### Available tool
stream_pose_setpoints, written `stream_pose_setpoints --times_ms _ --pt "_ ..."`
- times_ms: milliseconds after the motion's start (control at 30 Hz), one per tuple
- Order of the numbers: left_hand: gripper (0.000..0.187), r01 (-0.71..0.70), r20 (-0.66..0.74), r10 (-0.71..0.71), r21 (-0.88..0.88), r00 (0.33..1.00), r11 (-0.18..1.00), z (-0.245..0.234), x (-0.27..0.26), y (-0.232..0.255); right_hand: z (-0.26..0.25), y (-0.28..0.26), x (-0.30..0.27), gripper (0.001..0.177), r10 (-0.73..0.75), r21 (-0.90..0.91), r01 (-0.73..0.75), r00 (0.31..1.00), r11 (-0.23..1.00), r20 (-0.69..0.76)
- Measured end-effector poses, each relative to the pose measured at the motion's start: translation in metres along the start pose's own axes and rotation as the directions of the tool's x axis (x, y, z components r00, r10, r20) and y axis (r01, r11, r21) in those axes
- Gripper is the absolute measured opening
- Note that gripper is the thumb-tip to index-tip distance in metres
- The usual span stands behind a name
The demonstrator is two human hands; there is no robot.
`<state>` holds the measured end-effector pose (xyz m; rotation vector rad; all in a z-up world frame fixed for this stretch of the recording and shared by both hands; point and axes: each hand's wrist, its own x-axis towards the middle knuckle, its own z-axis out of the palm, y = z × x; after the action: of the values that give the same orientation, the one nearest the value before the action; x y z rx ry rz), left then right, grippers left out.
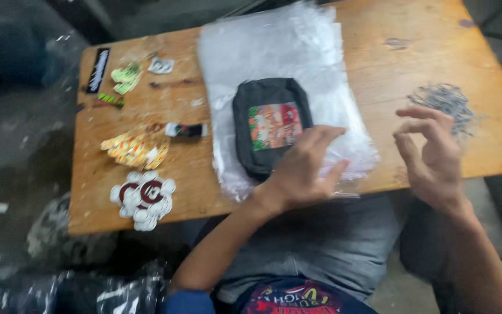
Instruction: The person places stickers onto small black bags, attaches tags with a thin cord, and then seals each bag inside a plastic pouch.
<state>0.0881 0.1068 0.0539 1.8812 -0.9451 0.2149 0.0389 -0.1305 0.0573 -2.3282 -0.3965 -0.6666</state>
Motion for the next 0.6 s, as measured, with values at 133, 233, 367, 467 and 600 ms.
stream_pose_setpoints --times_ms 133,233,367,467,600 --pt "0.042 -0.131 -0.070 0.125 -0.093 0.990 0.987 0.012 -0.010 0.012 0.010 -0.086 0.016 0.009 0.008 0.143 -0.016 0.998 0.990 0.057" --pt "0.014 -0.113 -0.233 0.110 0.000 0.966 0.994 -0.014 -0.024 0.030 0.024 -0.124 0.041 0.014 0.071 0.373 -0.127 0.984 0.919 0.161" --pt "0.012 -0.024 -0.271 0.073 0.181 0.960 0.983 -0.055 -0.066 0.029 0.072 -0.122 0.085 0.022 0.293 0.505 -0.371 0.928 0.779 0.230" --pt "0.023 0.071 -0.374 -0.003 0.168 0.927 0.983 -0.088 -0.105 0.032 0.101 -0.149 0.114 0.010 0.138 0.880 -0.449 0.892 0.155 0.431" --pt "0.021 0.239 -0.472 -0.084 0.278 0.878 0.931 -0.121 -0.161 0.041 0.171 -0.186 0.136 0.004 0.026 0.745 -0.666 0.746 0.028 0.666"
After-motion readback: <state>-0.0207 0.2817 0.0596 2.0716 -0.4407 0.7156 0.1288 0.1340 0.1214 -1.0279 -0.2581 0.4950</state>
